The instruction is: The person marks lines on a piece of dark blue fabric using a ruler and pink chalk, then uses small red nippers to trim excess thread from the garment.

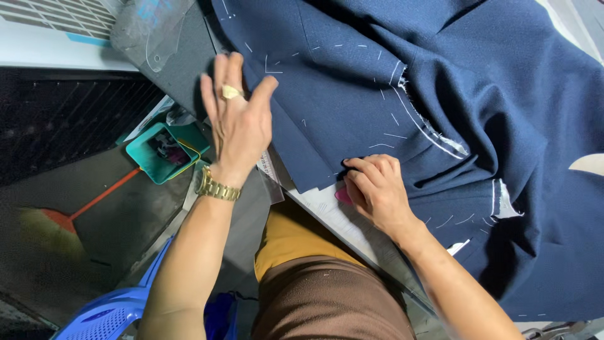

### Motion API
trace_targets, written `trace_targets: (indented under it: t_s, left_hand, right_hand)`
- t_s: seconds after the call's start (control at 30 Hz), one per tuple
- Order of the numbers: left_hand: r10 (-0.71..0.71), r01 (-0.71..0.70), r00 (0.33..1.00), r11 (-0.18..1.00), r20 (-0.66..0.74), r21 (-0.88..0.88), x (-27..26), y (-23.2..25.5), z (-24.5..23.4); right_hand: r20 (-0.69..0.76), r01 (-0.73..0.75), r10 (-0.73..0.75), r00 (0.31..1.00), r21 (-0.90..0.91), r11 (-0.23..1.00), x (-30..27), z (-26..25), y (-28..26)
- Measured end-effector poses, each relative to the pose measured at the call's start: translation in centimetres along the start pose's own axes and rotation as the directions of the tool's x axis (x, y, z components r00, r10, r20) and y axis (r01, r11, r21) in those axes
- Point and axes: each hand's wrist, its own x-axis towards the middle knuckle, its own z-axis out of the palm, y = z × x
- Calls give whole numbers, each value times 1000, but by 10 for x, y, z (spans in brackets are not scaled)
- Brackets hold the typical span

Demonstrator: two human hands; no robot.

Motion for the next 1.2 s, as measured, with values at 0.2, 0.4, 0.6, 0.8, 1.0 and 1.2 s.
trace_targets:
  t_s: [0.2,0.4,0.6,0.8,1.0,1.2]
  left_hand:
    - [-128,126,987,992,97,27,-5,0,-5]
    - [170,-172,985,981,-20,-87,-36,19,5]
    - [129,-139,989,978,-69,-156,-84,27,22]
    - [111,-129,985,981,-129,-142,-83,33,21]
    - [283,-300,950,945,-134,-130,-86,43,29]
    - [348,-362,931,920,-114,-152,-86,44,37]
  right_hand:
    - [-23,-25,25,999,11,1000,0,-1,-3]
    - [-81,4,-5,997,-19,1000,-39,13,-7]
    - [-60,-137,127,990,-226,964,-50,20,-32]
    - [-26,-308,314,949,-293,905,-46,22,-45]
    - [33,-439,457,889,-230,869,-40,15,-51]
    - [-52,-420,438,898,-399,815,-42,22,-56]
